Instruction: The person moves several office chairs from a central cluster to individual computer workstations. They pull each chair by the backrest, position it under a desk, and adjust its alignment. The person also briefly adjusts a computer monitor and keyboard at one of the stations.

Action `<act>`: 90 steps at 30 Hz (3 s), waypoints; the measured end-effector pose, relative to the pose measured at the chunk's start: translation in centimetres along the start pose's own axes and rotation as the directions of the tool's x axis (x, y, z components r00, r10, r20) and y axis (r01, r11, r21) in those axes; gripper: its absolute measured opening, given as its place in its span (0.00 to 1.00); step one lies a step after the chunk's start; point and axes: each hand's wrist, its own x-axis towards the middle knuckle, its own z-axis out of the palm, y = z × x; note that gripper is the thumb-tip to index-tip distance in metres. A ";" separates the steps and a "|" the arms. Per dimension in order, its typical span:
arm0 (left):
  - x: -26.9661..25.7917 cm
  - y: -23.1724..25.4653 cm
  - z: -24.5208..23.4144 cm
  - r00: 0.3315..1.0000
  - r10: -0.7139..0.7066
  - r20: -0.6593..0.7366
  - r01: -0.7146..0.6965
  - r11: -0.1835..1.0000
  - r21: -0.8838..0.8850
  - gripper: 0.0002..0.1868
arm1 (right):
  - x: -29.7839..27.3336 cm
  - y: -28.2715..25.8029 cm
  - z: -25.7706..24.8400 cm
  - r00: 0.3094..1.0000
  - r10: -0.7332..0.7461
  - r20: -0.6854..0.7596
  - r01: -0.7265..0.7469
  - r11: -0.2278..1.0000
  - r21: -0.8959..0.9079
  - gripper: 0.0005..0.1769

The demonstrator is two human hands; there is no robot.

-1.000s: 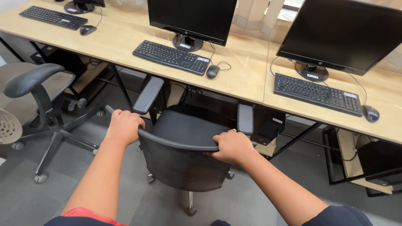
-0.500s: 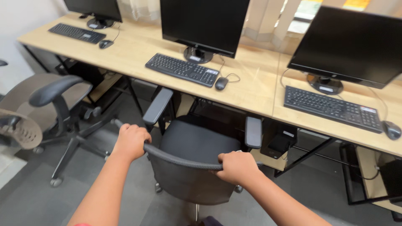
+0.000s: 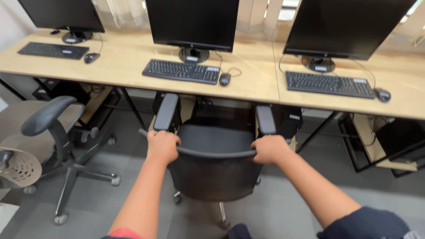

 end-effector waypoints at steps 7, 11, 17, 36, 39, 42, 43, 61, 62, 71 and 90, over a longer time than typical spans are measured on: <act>0.4 0.1 0.2 0.998 0.019 0.059 -0.022 0.998 0.051 0.13 | -0.7 -0.8 -0.8 0.993 0.096 0.063 -0.095 0.995 -0.008 0.26; 0.4 0.4 -0.1 0.996 -0.003 0.086 -0.004 0.997 0.078 0.13 | -0.8 -1.1 -1.0 0.992 0.108 0.066 -0.109 0.994 0.006 0.26; 0.2 0.9 0.1 0.993 -0.041 0.107 0.030 0.994 0.103 0.12 | -1.0 -0.8 -1.1 0.995 0.074 0.070 -0.074 0.997 0.006 0.28; -2.6 2.4 0.1 0.993 -0.019 0.114 0.012 0.998 0.064 0.11 | -2.5 0.4 -0.2 1.000 0.004 0.028 -0.004 1.000 0.010 0.35; -3.6 2.2 0.0 0.998 0.018 0.068 -0.022 0.998 0.062 0.10 | -3.3 0.0 0.0 0.999 -0.003 0.035 0.002 0.999 0.040 0.33; -4.8 1.9 0.3 0.998 0.022 0.053 -0.025 0.999 0.038 0.09 | -4.0 -0.6 0.4 1.000 0.000 0.023 0.000 1.000 0.014 0.33; -5.1 1.6 0.3 0.998 0.030 0.051 -0.032 0.999 0.031 0.09 | -4.2 -0.9 0.6 1.000 -0.005 0.023 0.004 1.000 0.023 0.32; -5.8 -9.3 -2.2 0.993 0.061 0.102 -0.062 0.998 0.001 0.09 | -5.1 -11.5 1.7 0.974 -0.083 -0.209 0.108 0.987 0.115 0.22; -5.5 -9.6 -2.2 0.994 0.070 0.083 -0.072 0.997 0.013 0.09 | -5.2 -11.9 2.0 0.963 -0.096 -0.253 0.129 0.985 0.119 0.22; -9.4 -7.3 -1.5 0.999 0.018 0.028 -0.018 1.000 -0.026 0.07 | -6.6 -10.3 2.5 0.933 -0.160 -0.321 0.194 0.978 0.076 0.23; -11.6 -4.8 0.2 0.991 -0.087 -0.106 0.081 0.995 -0.056 0.10 | -8.2 -4.3 4.0 0.812 -0.249 -0.527 0.348 0.932 0.096 0.10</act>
